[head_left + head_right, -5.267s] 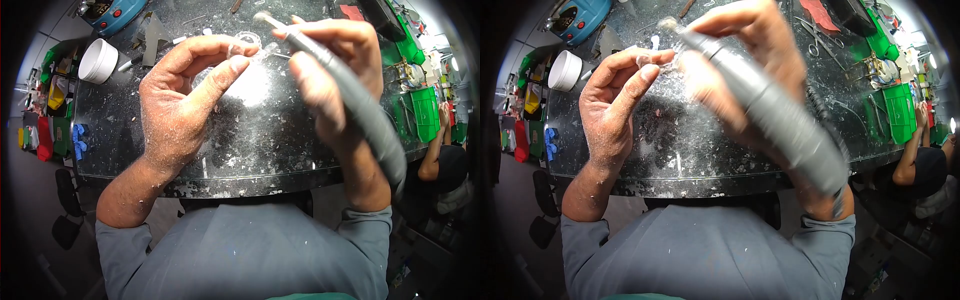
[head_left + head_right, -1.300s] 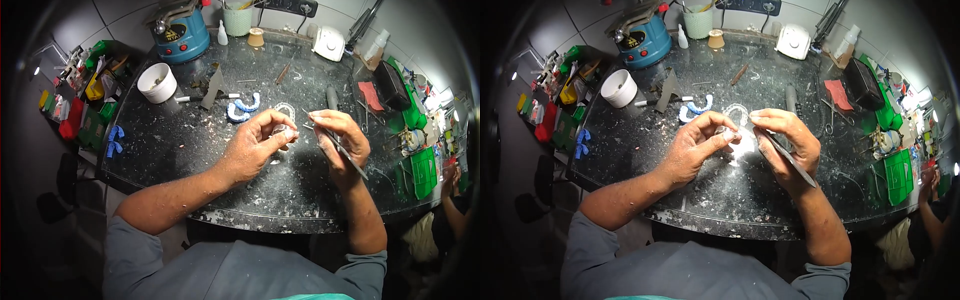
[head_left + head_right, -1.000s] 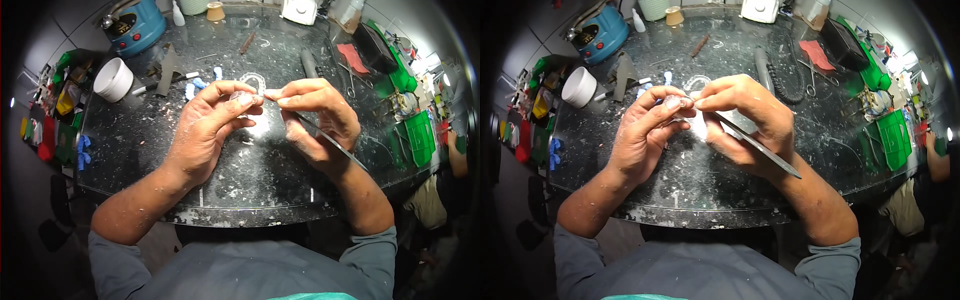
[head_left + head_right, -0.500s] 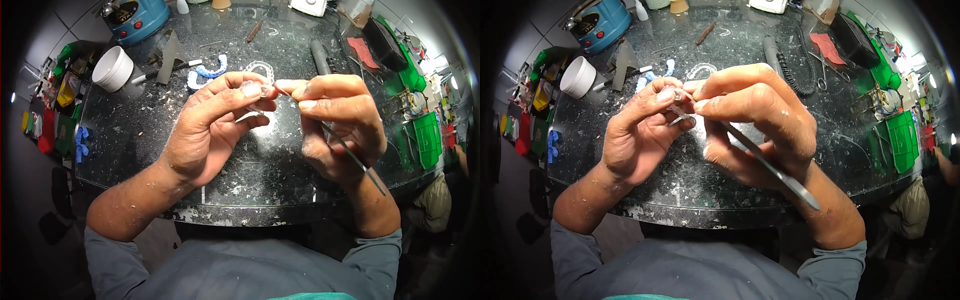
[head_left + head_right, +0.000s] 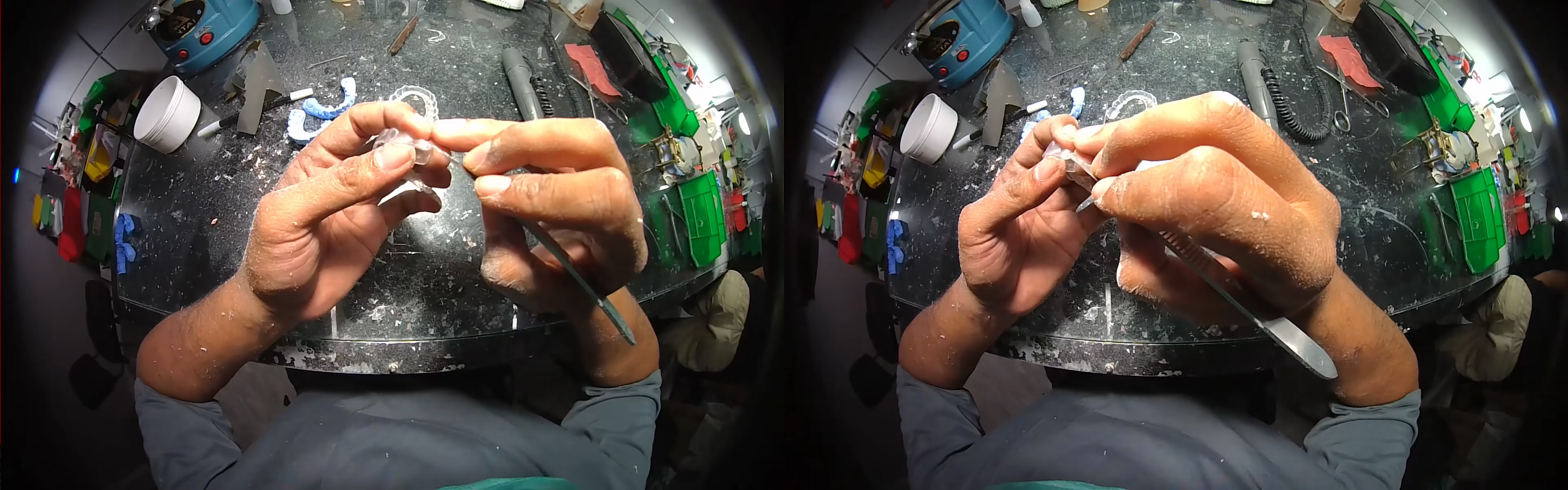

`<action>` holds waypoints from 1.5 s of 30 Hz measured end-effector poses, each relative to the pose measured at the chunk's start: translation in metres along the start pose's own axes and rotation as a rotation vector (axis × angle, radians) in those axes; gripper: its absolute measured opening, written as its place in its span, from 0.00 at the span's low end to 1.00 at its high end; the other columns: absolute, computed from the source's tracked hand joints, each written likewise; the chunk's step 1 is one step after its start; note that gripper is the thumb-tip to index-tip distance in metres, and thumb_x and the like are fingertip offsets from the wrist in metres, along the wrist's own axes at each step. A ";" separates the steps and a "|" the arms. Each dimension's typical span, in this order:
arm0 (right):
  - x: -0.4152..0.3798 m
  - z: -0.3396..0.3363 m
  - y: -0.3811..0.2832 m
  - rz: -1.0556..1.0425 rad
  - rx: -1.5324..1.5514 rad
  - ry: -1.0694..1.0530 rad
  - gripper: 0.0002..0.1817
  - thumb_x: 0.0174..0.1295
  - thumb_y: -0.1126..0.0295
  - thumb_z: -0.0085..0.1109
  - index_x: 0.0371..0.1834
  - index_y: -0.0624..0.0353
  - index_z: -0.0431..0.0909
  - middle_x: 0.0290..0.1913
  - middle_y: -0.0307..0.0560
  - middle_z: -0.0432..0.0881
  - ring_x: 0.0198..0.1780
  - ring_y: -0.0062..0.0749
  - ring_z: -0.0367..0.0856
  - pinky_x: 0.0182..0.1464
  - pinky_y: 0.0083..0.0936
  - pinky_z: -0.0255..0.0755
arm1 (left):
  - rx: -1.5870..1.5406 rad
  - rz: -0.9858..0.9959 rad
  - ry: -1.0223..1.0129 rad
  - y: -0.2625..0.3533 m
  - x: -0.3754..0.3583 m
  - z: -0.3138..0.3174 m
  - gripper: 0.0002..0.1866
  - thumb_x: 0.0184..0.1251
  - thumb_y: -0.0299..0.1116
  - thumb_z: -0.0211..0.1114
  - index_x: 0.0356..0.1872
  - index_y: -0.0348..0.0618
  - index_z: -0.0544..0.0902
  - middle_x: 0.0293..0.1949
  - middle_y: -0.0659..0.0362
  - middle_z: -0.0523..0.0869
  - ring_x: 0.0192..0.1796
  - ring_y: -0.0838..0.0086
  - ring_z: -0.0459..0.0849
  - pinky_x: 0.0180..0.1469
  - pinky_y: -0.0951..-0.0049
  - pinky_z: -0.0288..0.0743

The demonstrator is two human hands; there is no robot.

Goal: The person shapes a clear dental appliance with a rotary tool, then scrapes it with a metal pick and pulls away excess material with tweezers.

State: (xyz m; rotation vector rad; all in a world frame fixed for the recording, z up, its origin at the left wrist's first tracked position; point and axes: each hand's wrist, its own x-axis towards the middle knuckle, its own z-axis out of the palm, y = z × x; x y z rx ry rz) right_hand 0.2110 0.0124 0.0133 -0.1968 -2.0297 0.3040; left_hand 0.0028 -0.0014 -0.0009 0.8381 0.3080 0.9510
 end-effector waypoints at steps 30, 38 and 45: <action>0.001 0.004 -0.002 -0.026 -0.022 0.054 0.09 0.59 0.80 0.63 0.40 0.67 0.74 0.42 0.59 0.77 0.44 0.51 0.85 0.45 0.37 0.84 | -0.059 -0.007 -0.008 0.002 0.001 -0.001 0.14 0.69 0.30 0.52 0.52 0.40 0.68 0.51 0.55 0.76 0.57 0.69 0.74 0.63 0.64 0.65; 0.001 0.004 -0.004 -0.009 -0.029 0.045 0.09 0.59 0.79 0.62 0.40 0.67 0.74 0.41 0.58 0.77 0.44 0.51 0.85 0.44 0.35 0.84 | -0.053 -0.026 -0.022 0.004 0.001 -0.001 0.13 0.68 0.30 0.52 0.51 0.40 0.68 0.48 0.56 0.75 0.55 0.71 0.73 0.61 0.67 0.66; -0.001 0.008 0.000 -0.018 -0.007 0.067 0.11 0.56 0.84 0.62 0.41 0.66 0.74 0.41 0.58 0.78 0.43 0.49 0.85 0.44 0.35 0.84 | -0.072 -0.011 -0.006 0.003 0.001 -0.001 0.14 0.68 0.30 0.52 0.52 0.39 0.68 0.48 0.56 0.76 0.54 0.71 0.74 0.61 0.68 0.66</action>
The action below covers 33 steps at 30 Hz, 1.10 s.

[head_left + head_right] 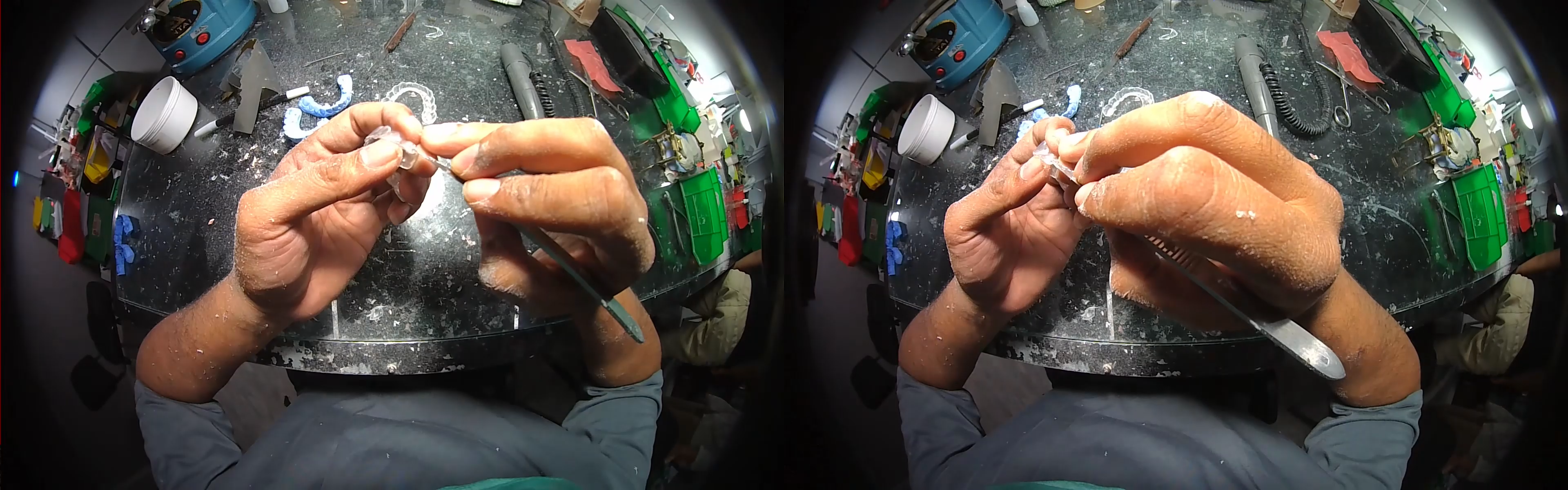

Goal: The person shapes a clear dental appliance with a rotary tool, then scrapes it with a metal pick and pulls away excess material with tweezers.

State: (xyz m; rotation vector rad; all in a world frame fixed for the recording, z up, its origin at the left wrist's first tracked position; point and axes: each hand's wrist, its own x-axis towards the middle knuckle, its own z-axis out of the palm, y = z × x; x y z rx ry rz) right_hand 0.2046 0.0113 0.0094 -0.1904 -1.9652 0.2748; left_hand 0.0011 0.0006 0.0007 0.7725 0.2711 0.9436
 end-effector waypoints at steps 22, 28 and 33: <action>0.002 -0.004 0.001 -0.013 -0.205 0.020 0.14 0.55 0.88 0.61 0.42 0.66 0.71 0.41 0.57 0.77 0.42 0.40 0.85 0.45 0.31 0.84 | 0.167 0.031 0.091 0.004 0.003 0.009 0.27 0.61 0.31 0.57 0.60 0.28 0.63 0.38 0.55 0.78 0.38 0.77 0.74 0.47 0.78 0.68; 0.008 -0.005 -0.002 0.045 -0.201 0.055 0.09 0.61 0.82 0.57 0.44 0.68 0.76 0.38 0.55 0.83 0.39 0.37 0.84 0.42 0.28 0.79 | 0.276 0.031 0.045 0.006 0.004 0.009 0.31 0.57 0.29 0.57 0.62 0.26 0.61 0.39 0.54 0.77 0.40 0.75 0.75 0.49 0.77 0.68; 0.007 -0.001 -0.012 0.307 -0.112 -0.052 0.13 0.50 0.79 0.68 0.40 0.67 0.83 0.39 0.45 0.85 0.43 0.30 0.76 0.43 0.23 0.72 | 0.645 0.129 0.133 0.005 0.000 0.022 0.33 0.57 0.28 0.55 0.64 0.25 0.58 0.39 0.55 0.78 0.46 0.76 0.76 0.55 0.74 0.66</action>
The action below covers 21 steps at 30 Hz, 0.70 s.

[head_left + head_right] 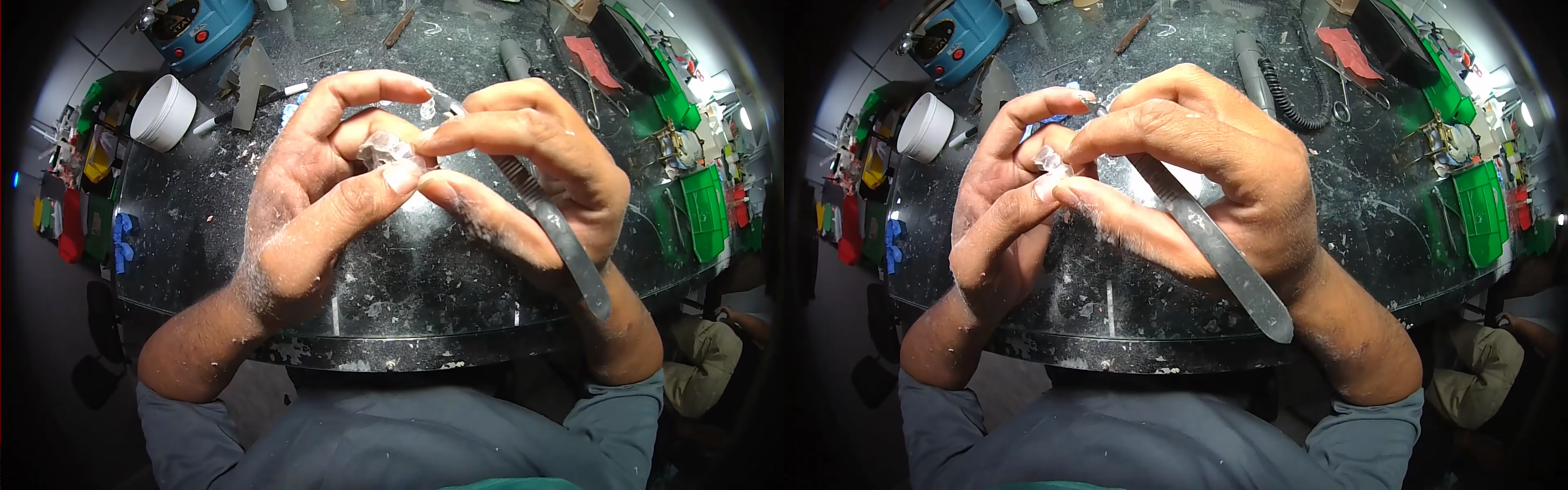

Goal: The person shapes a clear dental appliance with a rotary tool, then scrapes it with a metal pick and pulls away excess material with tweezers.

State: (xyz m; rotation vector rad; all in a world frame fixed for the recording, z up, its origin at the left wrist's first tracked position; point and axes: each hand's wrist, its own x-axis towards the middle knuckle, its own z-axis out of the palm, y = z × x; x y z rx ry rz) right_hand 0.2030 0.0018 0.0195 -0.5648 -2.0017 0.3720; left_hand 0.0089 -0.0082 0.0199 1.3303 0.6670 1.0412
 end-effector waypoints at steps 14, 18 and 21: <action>-0.003 0.009 0.002 0.066 -0.015 0.011 0.04 0.57 0.78 0.62 0.35 0.63 0.78 0.34 0.43 0.78 0.39 0.30 0.76 0.51 0.33 0.72 | -0.008 0.037 -0.026 -0.002 0.003 -0.006 0.34 0.55 0.27 0.55 0.64 0.24 0.56 0.37 0.56 0.77 0.45 0.75 0.76 0.56 0.74 0.65; -0.003 0.009 0.001 0.048 -0.073 0.029 0.04 0.59 0.77 0.61 0.35 0.64 0.77 0.34 0.44 0.78 0.40 0.31 0.75 0.57 0.39 0.70 | -0.062 0.063 -0.038 -0.005 0.003 -0.005 0.31 0.58 0.27 0.57 0.63 0.28 0.59 0.38 0.57 0.77 0.47 0.76 0.74 0.56 0.75 0.65; -0.002 0.005 0.006 0.033 -0.114 0.137 0.04 0.60 0.77 0.59 0.36 0.65 0.77 0.35 0.43 0.77 0.40 0.29 0.75 0.59 0.38 0.68 | 0.364 0.228 0.325 -0.020 0.008 0.002 0.27 0.62 0.29 0.61 0.60 0.33 0.63 0.39 0.58 0.76 0.47 0.77 0.73 0.54 0.77 0.65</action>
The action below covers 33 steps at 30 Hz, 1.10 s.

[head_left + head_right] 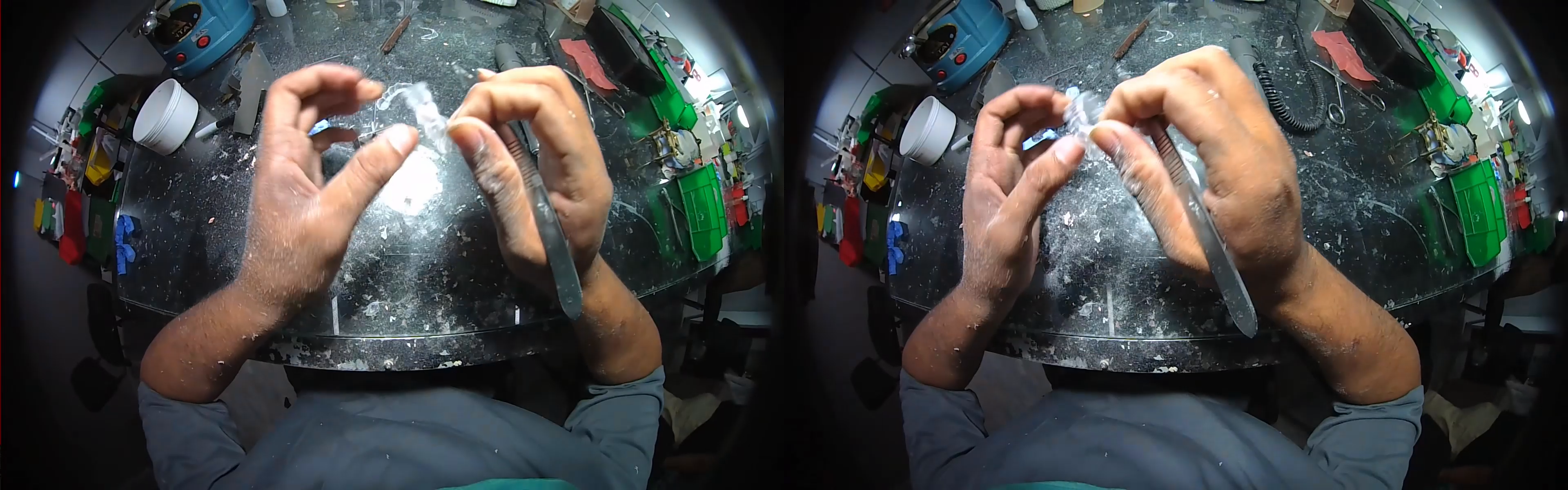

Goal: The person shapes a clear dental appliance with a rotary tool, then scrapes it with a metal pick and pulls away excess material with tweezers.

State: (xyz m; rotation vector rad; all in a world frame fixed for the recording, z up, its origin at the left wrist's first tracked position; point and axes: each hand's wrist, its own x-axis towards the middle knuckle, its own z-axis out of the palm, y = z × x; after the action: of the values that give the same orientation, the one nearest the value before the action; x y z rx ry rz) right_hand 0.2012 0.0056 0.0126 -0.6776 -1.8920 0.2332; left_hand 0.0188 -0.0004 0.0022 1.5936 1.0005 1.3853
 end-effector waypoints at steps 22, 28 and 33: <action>0.007 -0.019 0.020 0.060 -0.289 0.104 0.05 0.64 0.74 0.58 0.36 0.65 0.77 0.37 0.43 0.76 0.40 0.25 0.75 0.46 0.20 0.69 | -0.358 -0.367 -0.193 0.006 0.001 -0.013 0.15 0.68 0.36 0.60 0.46 0.33 0.79 0.41 0.50 0.86 0.43 0.72 0.84 0.53 0.73 0.74; 0.006 -0.021 0.031 0.046 -0.337 0.132 0.05 0.62 0.74 0.61 0.36 0.64 0.78 0.36 0.43 0.76 0.36 0.26 0.77 0.40 0.21 0.71 | -0.533 -0.457 -0.115 0.001 0.001 -0.018 0.17 0.69 0.39 0.60 0.48 0.35 0.78 0.46 0.50 0.85 0.47 0.72 0.83 0.52 0.74 0.74; 0.007 -0.021 0.030 0.102 -0.267 0.134 0.05 0.62 0.74 0.60 0.37 0.64 0.78 0.36 0.44 0.76 0.37 0.27 0.77 0.42 0.21 0.71 | -0.596 -0.452 0.003 -0.007 0.005 -0.023 0.14 0.70 0.38 0.59 0.46 0.36 0.81 0.46 0.51 0.86 0.49 0.73 0.84 0.53 0.75 0.72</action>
State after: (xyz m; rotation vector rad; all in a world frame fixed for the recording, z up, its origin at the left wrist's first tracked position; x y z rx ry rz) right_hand 0.2283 0.0315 0.0128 -0.9481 -1.7781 -0.0022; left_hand -0.0043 0.0086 0.0004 0.8625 0.7827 1.2120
